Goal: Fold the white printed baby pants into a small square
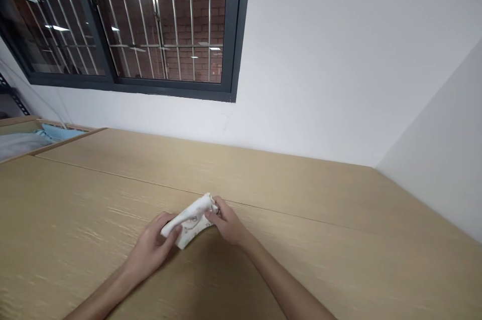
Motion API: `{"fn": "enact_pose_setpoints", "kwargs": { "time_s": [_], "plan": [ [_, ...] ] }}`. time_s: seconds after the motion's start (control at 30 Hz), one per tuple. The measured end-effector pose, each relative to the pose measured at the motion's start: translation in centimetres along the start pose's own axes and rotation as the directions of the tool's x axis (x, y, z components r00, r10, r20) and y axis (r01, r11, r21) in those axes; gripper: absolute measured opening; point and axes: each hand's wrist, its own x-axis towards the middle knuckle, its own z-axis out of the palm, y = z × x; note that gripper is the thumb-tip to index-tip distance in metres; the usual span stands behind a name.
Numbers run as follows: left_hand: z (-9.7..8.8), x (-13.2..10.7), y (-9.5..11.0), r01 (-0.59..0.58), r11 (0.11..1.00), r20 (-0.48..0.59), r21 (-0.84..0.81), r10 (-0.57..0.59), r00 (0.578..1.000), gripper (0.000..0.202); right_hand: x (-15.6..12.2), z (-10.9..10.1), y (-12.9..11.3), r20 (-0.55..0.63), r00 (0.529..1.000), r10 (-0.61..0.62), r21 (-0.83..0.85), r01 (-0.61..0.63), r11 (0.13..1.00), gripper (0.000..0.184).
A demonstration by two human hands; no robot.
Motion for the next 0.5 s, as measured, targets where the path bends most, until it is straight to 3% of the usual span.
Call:
{"fn": "enact_pose_setpoints", "kwargs": {
  "time_s": [0.07,0.13,0.23,0.37,0.5],
  "plan": [
    [0.5,-0.2,-0.2,0.123,0.977,0.02,-0.176,-0.121,0.992,0.038,0.2,0.3,-0.4,-0.032,0.999,0.038,0.075,-0.036,0.997,0.027],
    [0.9,-0.5,-0.6,0.183,0.957,0.072,-0.224,-0.171,0.983,0.049,0.4,0.4,-0.4,-0.097,0.994,0.055,0.118,-0.044,0.992,0.031],
    [1.3,-1.0,-1.0,0.172,0.979,0.142,-0.108,-0.156,0.978,0.056,0.6,0.4,-0.3,-0.179,0.981,0.073,0.08,-0.06,0.995,0.035],
    [1.2,-1.5,-0.7,0.123,0.992,0.175,0.024,-0.125,0.977,0.06,0.5,0.3,0.0,-0.148,0.987,0.069,-0.03,-0.075,0.997,0.035],
    [1.0,-1.4,-0.9,0.123,0.964,0.199,0.237,-0.172,0.965,0.048,0.6,0.7,0.8,-0.163,0.982,0.095,-0.075,-0.109,0.991,0.034]
  ]
}}
